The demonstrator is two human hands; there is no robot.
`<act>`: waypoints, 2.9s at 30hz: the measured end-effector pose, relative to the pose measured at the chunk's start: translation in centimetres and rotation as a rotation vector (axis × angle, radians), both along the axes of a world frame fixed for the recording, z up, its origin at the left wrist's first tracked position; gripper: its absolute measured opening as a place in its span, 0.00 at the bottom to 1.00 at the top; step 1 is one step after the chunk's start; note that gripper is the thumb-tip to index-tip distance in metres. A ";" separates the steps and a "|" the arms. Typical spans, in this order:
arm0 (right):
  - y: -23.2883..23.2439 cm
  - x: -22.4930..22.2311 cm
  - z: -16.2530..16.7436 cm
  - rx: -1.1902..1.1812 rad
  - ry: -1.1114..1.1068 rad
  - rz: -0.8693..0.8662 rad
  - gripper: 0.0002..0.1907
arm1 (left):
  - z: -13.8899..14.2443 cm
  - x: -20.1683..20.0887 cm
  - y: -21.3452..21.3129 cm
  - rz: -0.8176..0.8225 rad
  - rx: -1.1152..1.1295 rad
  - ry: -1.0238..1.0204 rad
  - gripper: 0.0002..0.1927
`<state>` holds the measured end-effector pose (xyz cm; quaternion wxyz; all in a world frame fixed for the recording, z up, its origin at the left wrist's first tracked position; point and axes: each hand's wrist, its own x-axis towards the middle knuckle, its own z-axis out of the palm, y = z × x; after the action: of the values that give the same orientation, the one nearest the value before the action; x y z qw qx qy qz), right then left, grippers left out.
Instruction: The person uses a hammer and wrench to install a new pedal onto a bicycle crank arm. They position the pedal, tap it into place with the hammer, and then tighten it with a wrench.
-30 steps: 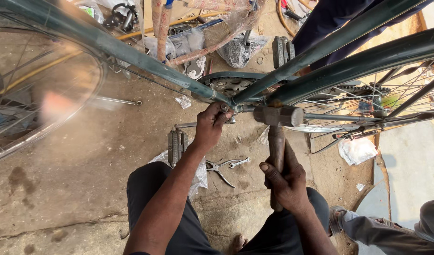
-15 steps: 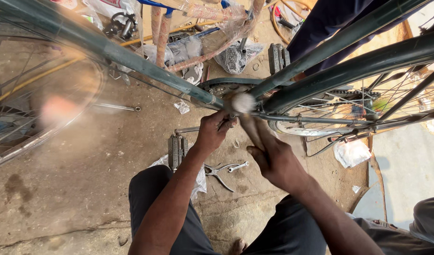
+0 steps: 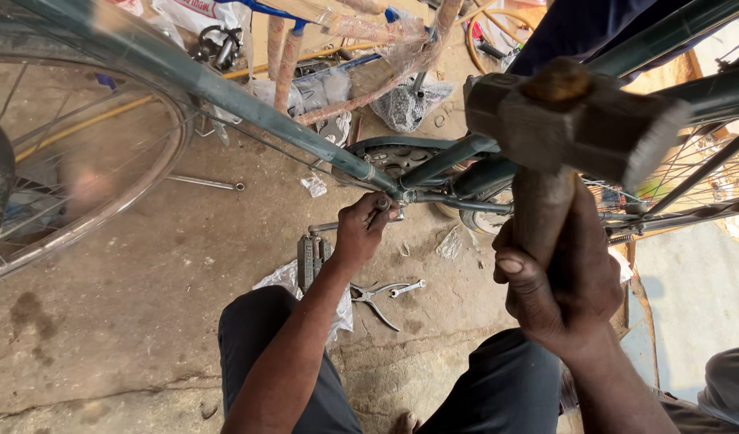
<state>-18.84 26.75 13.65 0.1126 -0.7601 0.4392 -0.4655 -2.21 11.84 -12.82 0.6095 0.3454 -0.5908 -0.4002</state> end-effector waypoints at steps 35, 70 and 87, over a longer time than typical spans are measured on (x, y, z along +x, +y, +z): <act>-7.9 3.8 -1.4 0.496 0.485 0.141 0.35 | -1.7 0.1 0.0 0.021 0.051 0.147 0.06; -7.1 5.8 -1.5 0.532 0.627 0.108 0.39 | -2.2 0.6 -1.0 -0.003 0.085 0.303 0.08; -5.1 3.9 -0.9 0.563 0.519 -0.051 0.39 | -1.9 0.2 -0.5 0.022 0.094 0.335 0.04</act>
<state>-14.94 21.61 12.77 0.1906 -0.7807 0.5826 -0.1214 -2.04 11.35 -14.68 0.6868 0.3086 -0.4580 -0.4726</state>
